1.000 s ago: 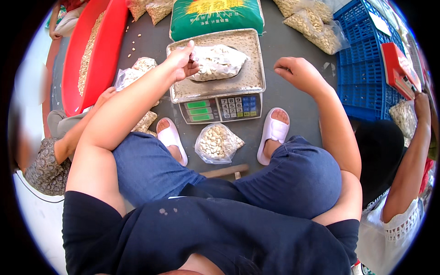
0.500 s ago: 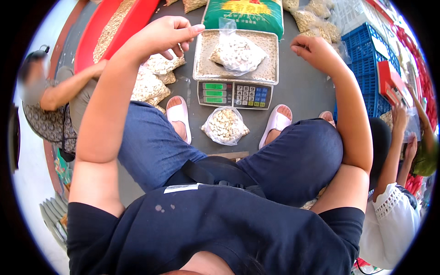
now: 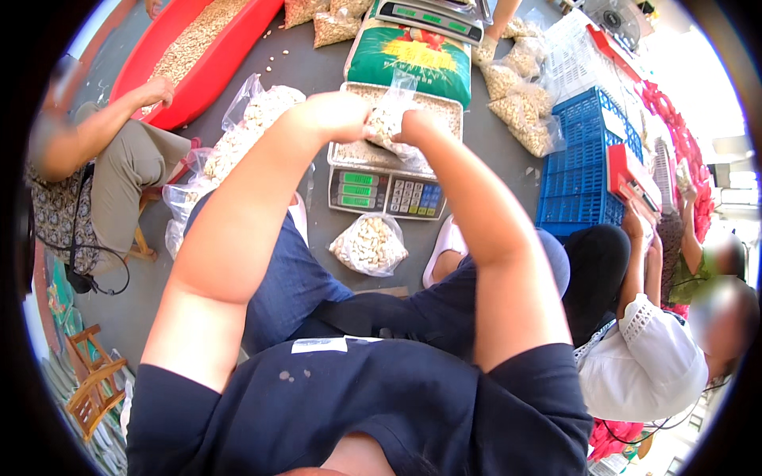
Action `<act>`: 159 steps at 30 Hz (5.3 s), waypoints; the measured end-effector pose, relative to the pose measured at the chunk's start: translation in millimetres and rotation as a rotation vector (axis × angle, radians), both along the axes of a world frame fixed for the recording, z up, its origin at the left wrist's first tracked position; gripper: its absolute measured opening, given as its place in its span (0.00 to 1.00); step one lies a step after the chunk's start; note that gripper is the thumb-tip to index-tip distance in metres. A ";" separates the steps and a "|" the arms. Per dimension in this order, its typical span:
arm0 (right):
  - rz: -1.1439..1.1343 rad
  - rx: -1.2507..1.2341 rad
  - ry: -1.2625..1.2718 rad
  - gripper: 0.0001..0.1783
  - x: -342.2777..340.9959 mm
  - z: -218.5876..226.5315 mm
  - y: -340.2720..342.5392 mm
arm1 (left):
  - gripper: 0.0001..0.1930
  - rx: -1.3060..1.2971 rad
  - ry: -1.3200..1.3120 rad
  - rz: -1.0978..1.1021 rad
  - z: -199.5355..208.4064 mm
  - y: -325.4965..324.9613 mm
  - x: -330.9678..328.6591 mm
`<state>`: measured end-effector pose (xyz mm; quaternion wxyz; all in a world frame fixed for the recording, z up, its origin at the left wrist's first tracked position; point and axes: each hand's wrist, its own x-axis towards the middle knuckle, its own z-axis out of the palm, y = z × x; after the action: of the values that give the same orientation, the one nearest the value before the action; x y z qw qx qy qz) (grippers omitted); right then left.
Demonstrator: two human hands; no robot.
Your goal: The person weighs seeds into small plastic bags using an electronic scale, adding or removing seeds by hand to reach a target weight and then moving the bags aside.
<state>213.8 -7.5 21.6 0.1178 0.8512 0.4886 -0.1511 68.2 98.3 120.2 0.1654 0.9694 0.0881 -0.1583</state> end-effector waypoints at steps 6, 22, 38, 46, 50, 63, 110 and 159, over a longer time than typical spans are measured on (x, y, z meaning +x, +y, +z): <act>-0.671 0.693 0.561 0.17 53.3 -48.4 -37.1 | 0.16 -0.013 0.005 0.122 13.9 4.8 -7.0; 0.029 0.546 -0.154 0.09 4.3 -12.6 15.2 | 0.15 0.010 0.035 0.235 43.8 25.7 -67.4; -0.294 0.223 0.088 0.17 35.3 -109.6 35.8 | 0.17 0.056 0.114 0.235 52.4 35.6 -75.3; -0.281 0.305 -0.097 0.15 4.9 -16.5 31.8 | 0.18 0.101 -0.007 0.147 42.1 33.2 -71.8; -0.323 0.378 -0.094 0.15 5.1 3.0 20.1 | 0.18 0.117 -0.033 0.132 37.5 31.0 -69.5; 0.025 -0.110 0.491 0.17 -88.9 -46.5 -25.4 | 0.19 0.100 -0.050 0.087 31.8 32.8 -71.0; 0.156 -0.271 0.437 0.14 -155.8 -62.3 -77.9 | 0.18 0.040 0.065 0.079 27.1 44.9 -61.2; 0.301 0.078 0.328 0.15 -15.5 6.7 -77.5 | 0.19 0.175 0.010 -0.073 4.0 -31.6 -11.4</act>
<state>198.3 -85.0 28.3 0.0251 0.7364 0.6283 -0.2494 56.9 66.7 124.2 0.0736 0.9820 0.0671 -0.1605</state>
